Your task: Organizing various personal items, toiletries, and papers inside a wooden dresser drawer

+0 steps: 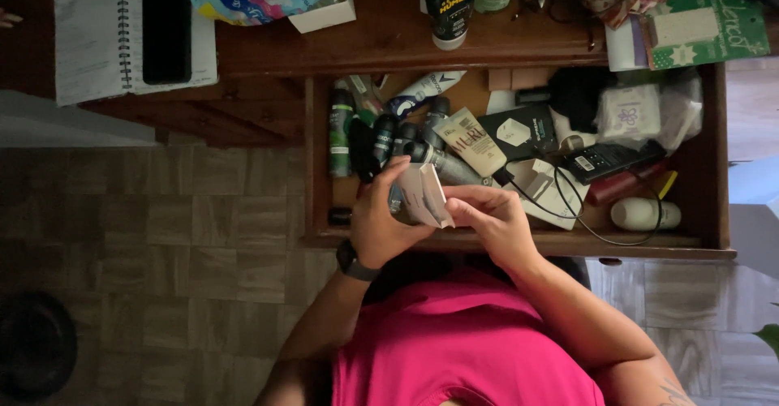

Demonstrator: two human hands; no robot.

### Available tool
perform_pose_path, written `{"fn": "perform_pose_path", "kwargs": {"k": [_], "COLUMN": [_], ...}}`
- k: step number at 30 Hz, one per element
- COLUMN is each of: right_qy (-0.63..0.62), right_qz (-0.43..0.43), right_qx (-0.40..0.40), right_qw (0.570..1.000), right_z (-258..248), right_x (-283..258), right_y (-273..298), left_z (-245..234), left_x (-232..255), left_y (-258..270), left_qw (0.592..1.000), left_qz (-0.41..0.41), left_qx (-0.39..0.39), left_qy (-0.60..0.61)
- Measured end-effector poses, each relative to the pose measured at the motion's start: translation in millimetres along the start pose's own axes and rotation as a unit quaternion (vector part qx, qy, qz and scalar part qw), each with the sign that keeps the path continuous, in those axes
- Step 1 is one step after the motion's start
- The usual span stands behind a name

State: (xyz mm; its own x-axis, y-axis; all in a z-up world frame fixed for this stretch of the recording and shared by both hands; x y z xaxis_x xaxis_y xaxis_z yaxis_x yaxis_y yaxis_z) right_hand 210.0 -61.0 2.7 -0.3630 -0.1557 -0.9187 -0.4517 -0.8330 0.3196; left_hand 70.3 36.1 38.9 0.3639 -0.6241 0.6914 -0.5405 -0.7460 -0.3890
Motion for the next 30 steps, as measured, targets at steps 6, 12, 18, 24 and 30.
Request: {"fn": "perform_pose_path", "kwargs": {"k": [6, 12, 18, 24, 30], "right_qy": [-0.01, -0.028, -0.094, -0.111, -0.097], "right_qz": [0.012, 0.016, 0.056, 0.04, 0.017], "right_qx": [0.002, 0.043, 0.074, 0.082, 0.073], "right_qw": [1.0, 0.999, 0.991, 0.99, 0.993], "right_z": [6.3, 0.4, -9.0, -27.7, -20.2], "right_x": [1.5, 7.3, 26.2, 50.1, 31.1], "right_y": [-2.9, -3.9, -13.1, -27.0, -22.0], "left_z": [5.0, -6.0, -1.0, 1.6, 0.2], "left_x": [4.1, 17.7, 15.3, 17.5, 31.0], "left_y": [7.9, 4.9, 12.7, 12.1, 12.5], "left_qw": [0.998, 0.989, 0.983, 0.971, 0.968], "left_qz": [0.008, 0.03, 0.026, 0.033, 0.053], "left_qx": [0.04, 0.091, 0.095, 0.113, 0.113], "left_qy": [-0.046, -0.11, -0.157, -0.206, -0.217]}}
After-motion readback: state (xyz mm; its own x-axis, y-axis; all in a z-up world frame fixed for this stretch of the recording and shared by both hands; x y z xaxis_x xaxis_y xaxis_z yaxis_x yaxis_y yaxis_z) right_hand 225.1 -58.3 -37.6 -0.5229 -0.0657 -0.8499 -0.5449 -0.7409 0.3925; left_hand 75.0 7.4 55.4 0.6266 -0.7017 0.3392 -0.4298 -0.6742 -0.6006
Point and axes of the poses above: each hand's wrist, its own y-axis away from the middle knuckle, its own z-axis out of the palm, x = y × z, the point moved 8 cm from there along -y, towards the middle knuckle, and after that the axes turned 3 degrees about -y, right-handed, at the moved point
